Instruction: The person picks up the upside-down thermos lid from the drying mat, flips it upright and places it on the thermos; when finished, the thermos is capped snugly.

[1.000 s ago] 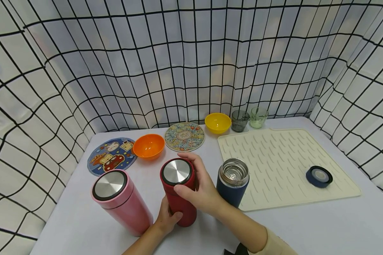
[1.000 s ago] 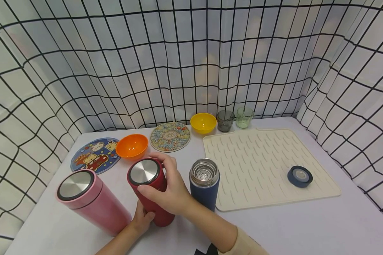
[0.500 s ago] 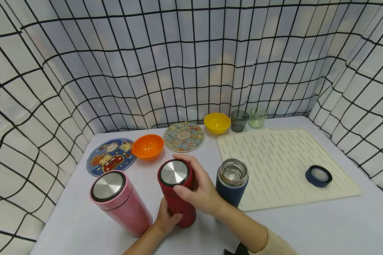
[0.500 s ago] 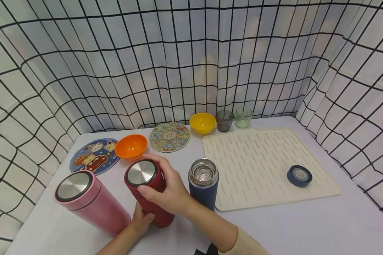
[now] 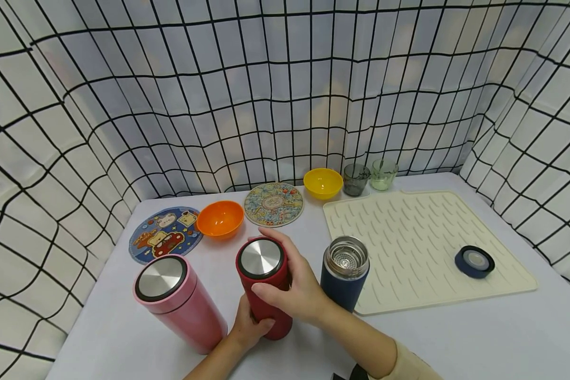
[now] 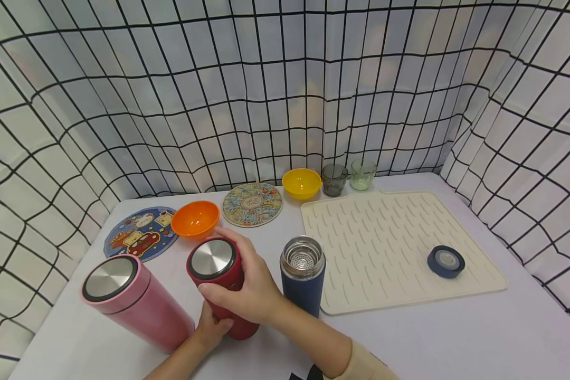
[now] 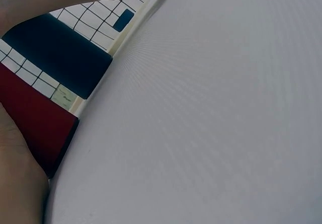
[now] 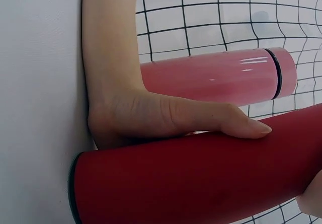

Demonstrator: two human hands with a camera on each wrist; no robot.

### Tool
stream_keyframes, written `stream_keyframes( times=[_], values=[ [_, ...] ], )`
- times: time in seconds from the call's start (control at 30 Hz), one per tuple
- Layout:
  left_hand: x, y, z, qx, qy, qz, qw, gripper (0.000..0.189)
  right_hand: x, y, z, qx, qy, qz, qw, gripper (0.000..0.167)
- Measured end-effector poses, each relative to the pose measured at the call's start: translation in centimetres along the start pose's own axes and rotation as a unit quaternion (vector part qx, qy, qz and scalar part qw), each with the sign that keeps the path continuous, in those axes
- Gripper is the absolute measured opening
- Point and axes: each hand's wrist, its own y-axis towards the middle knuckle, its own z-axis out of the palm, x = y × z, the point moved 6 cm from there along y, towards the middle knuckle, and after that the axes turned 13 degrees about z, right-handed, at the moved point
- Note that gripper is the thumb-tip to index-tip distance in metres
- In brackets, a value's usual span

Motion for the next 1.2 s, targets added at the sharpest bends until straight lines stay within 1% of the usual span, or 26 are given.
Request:
stream_keyframes(
  times=[0.1, 0.17, 0.3, 0.37, 0.43, 0.53, 0.67, 0.73, 0.93, 1.0, 1.13, 1.2],
  values=[
    [-0.04, 0.03, 0.05, -0.001, 0.000, 0.000, 1.0000, 0.041, -0.01, 0.03, -0.06, -0.013, -0.012, 0.000, 0.9999, 0.063],
    [-0.07, 0.05, 0.08, -0.003, -0.001, 0.001, 1.0000, 0.042, -0.08, 0.07, -0.12, -0.023, -0.010, 0.011, 0.9996, 0.062],
    [-0.14, -0.04, 0.10, -0.009, -0.001, -0.001, 1.0000, 0.042, -0.25, 0.08, -0.23, -0.045, -0.003, 0.035, 0.9984, 0.066],
    [-0.21, -0.09, 0.12, -0.011, -0.001, 0.000, 0.9999, 0.043, -0.23, 0.05, -0.19, -0.049, 0.003, 0.038, 0.9981, 0.068],
    [-0.28, -0.11, 0.13, -0.013, 0.000, 0.003, 0.9999, 0.044, -0.21, 0.03, -0.13, -0.048, 0.007, 0.037, 0.9981, 0.069],
    [-0.26, -0.12, 0.15, -0.011, -0.004, 0.002, 0.9999, 0.044, -0.23, 0.02, 0.02, -0.031, 0.015, 0.029, 0.9990, 0.065],
    [-0.09, -0.17, 0.16, -0.009, -0.011, -0.015, 0.9998, 0.043, -0.21, 0.00, 0.14, -0.001, 0.016, 0.004, 0.9999, 0.060],
    [-0.11, -0.15, 0.16, -0.008, -0.006, -0.015, 0.9998, 0.042, -0.19, 0.04, 0.09, 0.007, 0.018, -0.008, 0.9998, 0.060],
    [-0.39, 0.10, 0.16, -0.008, 0.023, 0.008, 0.9997, 0.042, -0.03, 0.21, -0.20, -0.003, 0.034, -0.019, 0.9992, 0.060],
    [-0.41, 0.11, 0.13, -0.010, 0.029, 0.008, 0.9995, 0.042, 0.01, 0.18, -0.25, -0.011, 0.035, -0.017, 0.9992, 0.061],
    [-0.49, 0.10, 0.07, -0.013, 0.040, 0.009, 0.9991, 0.044, -0.04, 0.09, -0.31, -0.029, 0.034, -0.001, 0.9990, 0.063],
    [-0.52, 0.10, 0.08, -0.014, 0.040, 0.009, 0.9991, 0.045, -0.17, 0.07, -0.29, -0.034, 0.035, 0.013, 0.9987, 0.065]
  ],
)
